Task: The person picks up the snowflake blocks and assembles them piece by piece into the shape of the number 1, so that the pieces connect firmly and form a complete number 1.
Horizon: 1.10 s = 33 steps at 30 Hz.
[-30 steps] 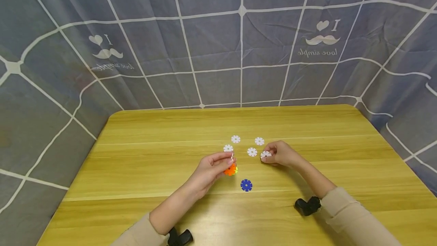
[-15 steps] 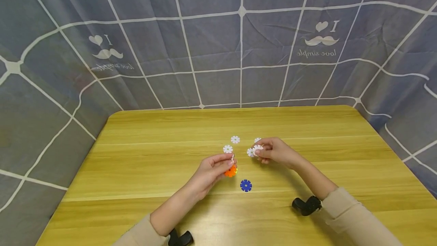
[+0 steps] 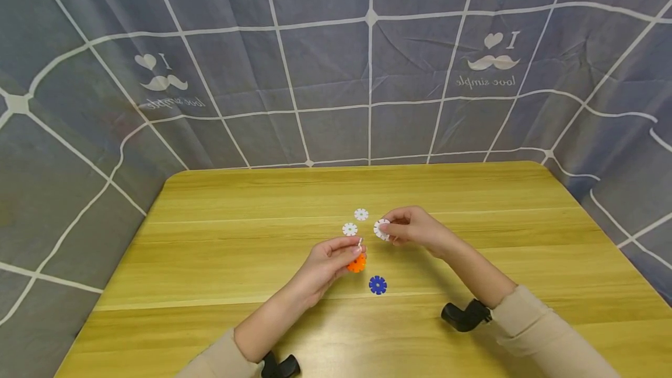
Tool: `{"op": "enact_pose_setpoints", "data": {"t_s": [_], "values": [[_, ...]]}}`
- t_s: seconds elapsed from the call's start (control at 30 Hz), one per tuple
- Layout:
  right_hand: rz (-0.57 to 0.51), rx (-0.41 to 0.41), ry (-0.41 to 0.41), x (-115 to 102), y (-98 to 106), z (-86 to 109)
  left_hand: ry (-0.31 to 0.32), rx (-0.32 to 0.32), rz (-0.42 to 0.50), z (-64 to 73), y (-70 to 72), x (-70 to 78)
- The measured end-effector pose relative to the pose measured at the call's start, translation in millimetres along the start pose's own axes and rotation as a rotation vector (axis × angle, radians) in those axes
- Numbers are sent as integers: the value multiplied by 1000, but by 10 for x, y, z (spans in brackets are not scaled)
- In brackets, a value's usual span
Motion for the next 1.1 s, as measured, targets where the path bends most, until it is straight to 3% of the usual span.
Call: {"op": "enact_pose_setpoints", "data": {"t_s": [0.4,0.87,1.1], "values": [[-117,34,-5,-174,-90,1,9,-7,14,0,-22,-3],[-144,8,28,-253,-201,6,-1,-16,17,3,-54,10],[-126,11,36,-276,-222,15,-49,24,-60,8,-23,35]]}}
Point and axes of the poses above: each hand's wrist, its own z-axis away from the middle knuckle, its own y-axis out of the back of the hand, x = y × z, the point moved 10 cm from there along -z, towards the middle knuckle, and after that the axes turned 6 degrees about x, right-handed, at the moved point
